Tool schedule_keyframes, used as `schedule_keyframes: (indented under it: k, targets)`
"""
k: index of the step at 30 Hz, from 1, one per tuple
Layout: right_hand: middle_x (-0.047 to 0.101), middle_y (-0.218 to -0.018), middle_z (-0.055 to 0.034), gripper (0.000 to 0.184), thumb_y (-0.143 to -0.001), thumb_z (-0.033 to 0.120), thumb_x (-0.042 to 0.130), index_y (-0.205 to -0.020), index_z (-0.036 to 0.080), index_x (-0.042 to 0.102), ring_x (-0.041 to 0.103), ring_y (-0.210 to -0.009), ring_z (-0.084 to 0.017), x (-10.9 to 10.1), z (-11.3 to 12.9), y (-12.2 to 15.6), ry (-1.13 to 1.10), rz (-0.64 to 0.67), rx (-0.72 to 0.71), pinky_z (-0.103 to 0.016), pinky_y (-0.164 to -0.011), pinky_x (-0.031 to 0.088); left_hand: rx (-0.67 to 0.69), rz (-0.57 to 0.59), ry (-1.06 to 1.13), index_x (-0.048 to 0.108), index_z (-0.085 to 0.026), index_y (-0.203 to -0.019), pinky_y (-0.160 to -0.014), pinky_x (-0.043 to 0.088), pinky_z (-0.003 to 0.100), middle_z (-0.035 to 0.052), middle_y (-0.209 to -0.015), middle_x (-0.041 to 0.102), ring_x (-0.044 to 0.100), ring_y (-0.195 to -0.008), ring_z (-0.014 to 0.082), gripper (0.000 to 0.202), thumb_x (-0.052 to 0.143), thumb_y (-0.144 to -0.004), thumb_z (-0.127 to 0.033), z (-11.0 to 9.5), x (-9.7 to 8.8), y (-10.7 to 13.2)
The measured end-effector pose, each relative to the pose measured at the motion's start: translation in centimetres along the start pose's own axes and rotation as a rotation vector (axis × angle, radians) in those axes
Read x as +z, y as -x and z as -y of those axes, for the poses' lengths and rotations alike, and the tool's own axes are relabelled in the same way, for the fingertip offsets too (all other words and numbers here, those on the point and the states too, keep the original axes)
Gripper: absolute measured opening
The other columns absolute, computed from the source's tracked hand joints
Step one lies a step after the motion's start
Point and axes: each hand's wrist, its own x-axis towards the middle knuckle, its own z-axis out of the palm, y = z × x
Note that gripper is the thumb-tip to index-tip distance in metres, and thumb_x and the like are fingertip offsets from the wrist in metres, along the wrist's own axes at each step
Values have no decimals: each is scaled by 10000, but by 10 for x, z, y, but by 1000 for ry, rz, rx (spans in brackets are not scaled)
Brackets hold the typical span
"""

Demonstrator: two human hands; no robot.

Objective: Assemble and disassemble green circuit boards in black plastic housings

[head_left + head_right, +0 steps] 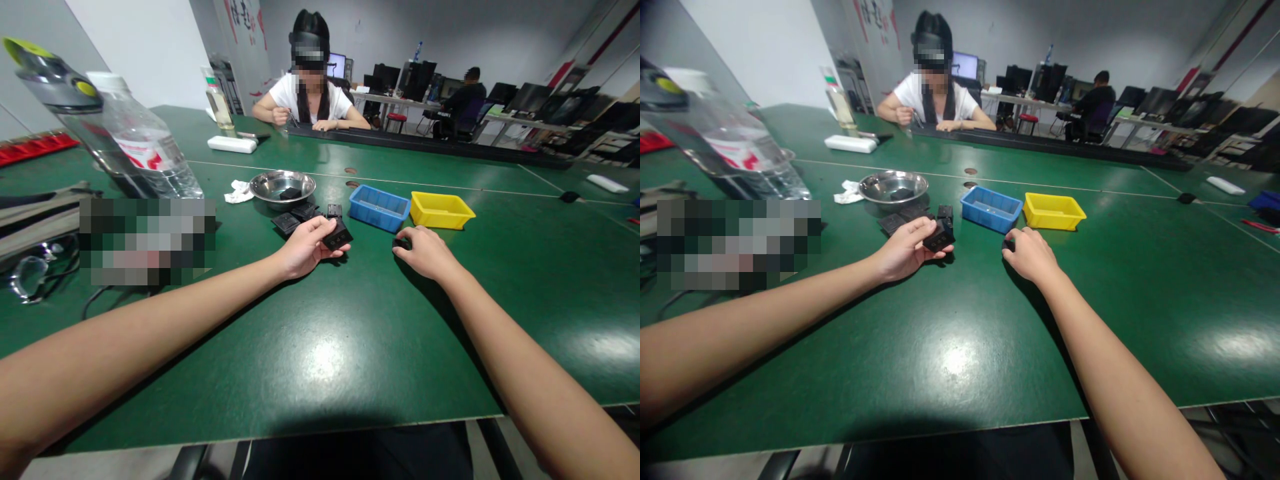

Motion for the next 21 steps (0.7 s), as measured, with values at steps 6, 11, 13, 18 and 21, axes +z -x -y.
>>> schedule_keyframes:
  k: [6, 11, 13, 18, 21]
  targets:
    - [744, -1059, -127, 244, -856, 183, 655, -1068, 190, 775, 699, -997, -284, -2, -1, -1, -26, 38, -55, -366, -855, 521, -16, -45, -33, 572, -168, -850, -628, 644, 250, 19, -811, 737, 781, -747, 178, 368, 842, -823, -416, -2, 1, 0]
    - [746, -1037, -121, 266, -850, 169, 650, -1084, 183, 775, 700, -976, -280, -3, 1, -1, -28, 52, -53, -358, -835, 516, -210, -155, 83, 706, -145, -948, -548, 621, 179, 88, -843, 764, 765, -670, 154, 209, 699, -960, -353, -11, 1, -4]
    - [744, -1042, -121, 275, -850, 165, 646, -1093, 180, 774, 698, -983, -282, -3, 2, -1, -25, 57, -47, -358, -841, 512, -234, -168, 101, 709, -140, -934, -540, 629, 181, 85, -817, 761, 763, -651, 158, 202, 662, -984, -330, -14, 3, -3]
    - [746, -1044, -111, 273, -861, 173, 639, -1099, 186, 770, 697, -988, -272, -4, 3, -1, -21, 72, -35, -344, -858, 502, -266, -208, 122, 683, -109, -969, -497, 625, 180, 87, -786, 749, 761, -608, 164, 224, 541, -1044, -265, -20, 10, 0]
    - [760, -1038, -113, 270, -867, 189, 640, -1107, 182, 765, 705, -974, -272, -5, 4, 0, -25, 76, -24, -340, -849, 501, -282, -228, 142, 660, -85, -1002, -471, 618, 193, 97, -787, 738, 758, -590, 176, 222, 507, -1053, -238, -23, 11, 2]
